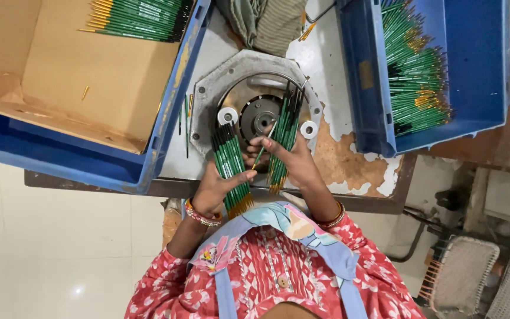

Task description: Placing green plastic-coated rods into a circular assembly fixture and then sorting them into bins.

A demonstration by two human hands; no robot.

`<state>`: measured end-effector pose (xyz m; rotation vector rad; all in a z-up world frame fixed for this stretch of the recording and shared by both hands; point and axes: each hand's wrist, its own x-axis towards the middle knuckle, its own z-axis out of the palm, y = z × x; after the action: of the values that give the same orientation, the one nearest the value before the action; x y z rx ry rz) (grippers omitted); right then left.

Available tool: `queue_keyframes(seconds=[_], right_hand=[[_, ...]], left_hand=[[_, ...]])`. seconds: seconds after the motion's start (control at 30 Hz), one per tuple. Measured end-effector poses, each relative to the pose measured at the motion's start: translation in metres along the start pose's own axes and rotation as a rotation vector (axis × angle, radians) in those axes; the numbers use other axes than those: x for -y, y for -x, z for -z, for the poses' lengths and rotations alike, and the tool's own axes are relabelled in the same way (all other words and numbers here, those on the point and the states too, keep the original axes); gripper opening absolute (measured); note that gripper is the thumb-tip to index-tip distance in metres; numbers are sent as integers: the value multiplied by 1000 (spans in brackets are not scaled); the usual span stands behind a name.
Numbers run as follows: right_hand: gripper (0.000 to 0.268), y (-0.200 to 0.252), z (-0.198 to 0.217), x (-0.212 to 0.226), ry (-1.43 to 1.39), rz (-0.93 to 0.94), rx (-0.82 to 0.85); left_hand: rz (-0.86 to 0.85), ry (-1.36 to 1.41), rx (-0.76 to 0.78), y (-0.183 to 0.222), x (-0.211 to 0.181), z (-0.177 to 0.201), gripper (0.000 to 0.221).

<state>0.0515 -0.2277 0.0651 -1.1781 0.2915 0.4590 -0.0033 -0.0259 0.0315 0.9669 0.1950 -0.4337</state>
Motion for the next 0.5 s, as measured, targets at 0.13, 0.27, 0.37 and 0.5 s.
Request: queue_keyframes(seconds=[0.13,0.27,0.37,0.5], right_hand=[[43,4,-2,0,-269,-43,101],[42,5,-4,0,-358,-72,133],[42,4,-2,-1,-362,-83,129],[43,4,-1,-2,-357,-107,87]], left_hand=[[-42,28,-21,2,-9,-7,38],[-52,34,-33,7,-15,-11,39],[-63,-5,-9,7,-22,-16,37],[-58,-48,14,6,-22,-16,38]])
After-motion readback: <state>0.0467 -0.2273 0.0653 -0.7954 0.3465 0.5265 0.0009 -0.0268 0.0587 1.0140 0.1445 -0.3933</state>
